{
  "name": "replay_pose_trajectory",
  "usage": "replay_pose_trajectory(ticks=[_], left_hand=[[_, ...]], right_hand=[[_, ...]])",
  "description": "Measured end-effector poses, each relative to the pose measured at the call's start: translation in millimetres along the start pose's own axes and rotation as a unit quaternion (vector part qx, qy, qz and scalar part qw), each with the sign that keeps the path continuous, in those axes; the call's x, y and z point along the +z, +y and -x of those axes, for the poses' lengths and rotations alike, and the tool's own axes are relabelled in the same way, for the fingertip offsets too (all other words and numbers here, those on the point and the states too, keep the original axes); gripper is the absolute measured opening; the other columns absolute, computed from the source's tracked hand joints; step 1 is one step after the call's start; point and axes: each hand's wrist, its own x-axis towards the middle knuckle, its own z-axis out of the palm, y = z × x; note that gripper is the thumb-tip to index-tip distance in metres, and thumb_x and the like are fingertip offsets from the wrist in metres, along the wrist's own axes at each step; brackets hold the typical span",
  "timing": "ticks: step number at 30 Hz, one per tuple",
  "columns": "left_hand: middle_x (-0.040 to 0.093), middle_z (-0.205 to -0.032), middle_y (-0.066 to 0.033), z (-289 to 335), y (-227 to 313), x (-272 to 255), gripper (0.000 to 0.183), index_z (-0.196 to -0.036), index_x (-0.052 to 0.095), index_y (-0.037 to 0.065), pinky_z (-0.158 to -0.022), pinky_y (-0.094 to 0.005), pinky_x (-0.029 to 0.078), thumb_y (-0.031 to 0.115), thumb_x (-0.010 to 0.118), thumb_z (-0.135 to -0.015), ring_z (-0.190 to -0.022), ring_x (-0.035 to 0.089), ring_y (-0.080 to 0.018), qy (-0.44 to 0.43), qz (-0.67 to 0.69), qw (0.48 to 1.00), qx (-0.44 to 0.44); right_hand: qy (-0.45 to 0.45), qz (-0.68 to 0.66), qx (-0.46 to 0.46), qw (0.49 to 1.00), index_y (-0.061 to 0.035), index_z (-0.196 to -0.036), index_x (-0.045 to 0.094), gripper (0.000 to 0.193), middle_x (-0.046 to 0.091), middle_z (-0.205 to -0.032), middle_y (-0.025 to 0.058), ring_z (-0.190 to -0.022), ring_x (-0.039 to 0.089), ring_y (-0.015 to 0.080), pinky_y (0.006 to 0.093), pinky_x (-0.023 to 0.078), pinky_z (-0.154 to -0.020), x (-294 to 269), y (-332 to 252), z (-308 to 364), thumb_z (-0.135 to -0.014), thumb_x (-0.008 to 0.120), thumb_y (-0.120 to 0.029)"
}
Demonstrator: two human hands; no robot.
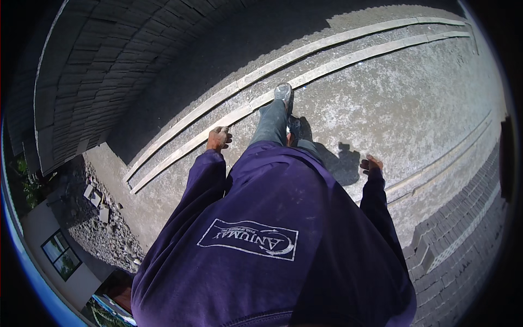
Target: The person walks across the yard, returns to the block-making machine, inserts metal dividers into the mold, and slides the concrete hopper back and forth over the mold.
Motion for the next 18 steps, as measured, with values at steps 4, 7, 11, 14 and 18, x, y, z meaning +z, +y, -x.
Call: replay_pose_trajectory(ticks=[4,7,11,14,18], left_hand=[[0.064,-0.087,-0.0113,36.2,-53.7,-20.8,0.03,-0.105,0.054,0.006,-0.058,-0.0361,0.049,0.028,0.05,-0.084,-0.073,0.064,-0.0234,0.025,0.018,0.994,-0.101],[0.064,-0.088,-0.0108,36.7,-57.5,-38.5,0.03,-0.108,0.053,0.01,-0.06,-0.0365,0.05,0.029,0.049,-0.085,-0.074,0.064,-0.0231,0.074,0.013,0.99,-0.121],[0.063,-0.089,-0.0125,15.2,6.5,-29.1,0.035,-0.108,0.054,0.004,-0.063,-0.0368,0.05,0.031,0.048,-0.086,-0.076,0.063,-0.0232,0.126,0.049,0.99,-0.034],[0.063,-0.081,-0.0093,2.2,63.7,-8.5,0.03,-0.102,0.054,0.002,-0.054,-0.032,0.047,0.028,0.048,-0.087,-0.068,0.061,-0.0186,0.075,0.012,0.995,0.064],[0.062,-0.08,-0.0074,-6.9,97.0,14.2,0.03,-0.095,0.057,0.003,-0.054,-0.0292,0.044,0.031,0.048,-0.087,-0.065,0.058,-0.0155,0.034,-0.056,0.99,0.128]], right_hand=[[-0.061,-0.012,-0.124,0.99,-0.009,-0.088,0.061,0.031,0.064,-0.075,0.0045,-0.058,0.061,0.016,0.0247,0.045,-0.045,18.8,-69.2,-8.1,-0.073,0.064,-0.036],[-0.062,0.009,-0.107,0.992,-0.0091,-0.09,0.06,0.032,0.064,-0.074,0.0045,-0.059,0.061,0.0168,0.0278,0.046,-0.048,7.7,-53.0,-28.2,-0.075,0.062,-0.037],[-0.038,0.073,0.062,0.995,-0.0102,-0.103,0.056,0.031,0.064,-0.078,0.0074,-0.061,0.064,0.0226,0.0391,0.049,-0.048,-30.4,42.6,-47.4,-0.081,0.055,-0.032],[-0.022,0.049,0.139,0.989,-0.0089,-0.103,0.054,0.029,0.064,-0.079,0.0079,-0.059,0.063,0.0231,0.0417,0.046,-0.049,-56.6,132.8,-54.4,-0.083,0.054,-0.03],[-0.013,0.038,0.179,0.983,-0.0084,-0.102,0.053,0.029,0.064,-0.079,0.0072,-0.057,0.062,0.0218,0.0394,0.042,-0.047,-48.3,155.5,-58.8,-0.083,0.055,-0.03]])
